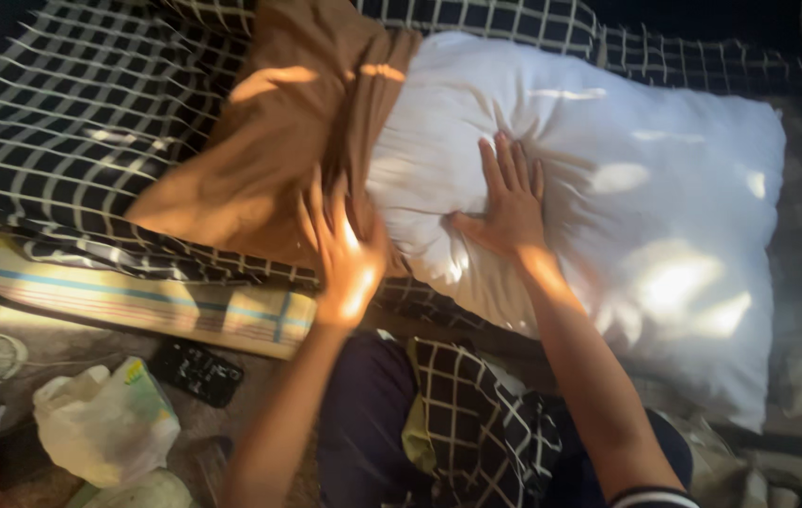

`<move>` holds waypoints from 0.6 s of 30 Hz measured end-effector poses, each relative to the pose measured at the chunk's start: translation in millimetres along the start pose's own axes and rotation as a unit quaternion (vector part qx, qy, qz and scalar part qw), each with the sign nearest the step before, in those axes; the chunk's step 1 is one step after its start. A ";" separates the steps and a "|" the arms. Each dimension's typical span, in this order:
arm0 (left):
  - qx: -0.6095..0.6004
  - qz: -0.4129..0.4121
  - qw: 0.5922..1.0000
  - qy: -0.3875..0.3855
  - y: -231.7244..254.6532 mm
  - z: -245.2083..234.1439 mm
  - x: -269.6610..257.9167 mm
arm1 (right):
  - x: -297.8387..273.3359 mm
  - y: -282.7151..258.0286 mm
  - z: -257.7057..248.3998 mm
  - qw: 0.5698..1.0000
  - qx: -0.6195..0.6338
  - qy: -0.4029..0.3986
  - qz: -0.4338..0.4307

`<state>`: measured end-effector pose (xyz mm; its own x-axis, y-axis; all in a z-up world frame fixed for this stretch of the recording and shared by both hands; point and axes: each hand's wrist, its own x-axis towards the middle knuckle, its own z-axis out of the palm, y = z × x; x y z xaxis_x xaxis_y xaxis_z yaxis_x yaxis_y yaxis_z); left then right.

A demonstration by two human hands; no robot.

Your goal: The person removes a white pillow from a brown pillowcase by hand while sitting on a grid-patterned mattress.

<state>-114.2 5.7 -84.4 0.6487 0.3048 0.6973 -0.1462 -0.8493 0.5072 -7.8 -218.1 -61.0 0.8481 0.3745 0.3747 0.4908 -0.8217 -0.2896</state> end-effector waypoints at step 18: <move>-0.043 -0.124 0.991 0.020 -30.5 55.5 -73.3 | -72.6 -48.5 50.1 0.992 -0.111 0.041 -0.043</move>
<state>-115.8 -14.7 -179.1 0.6433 0.5172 0.5645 -0.0511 -0.7067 0.7056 -83.2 -183.9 -118.3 0.7812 0.4186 0.4631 0.4968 -0.8661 -0.0552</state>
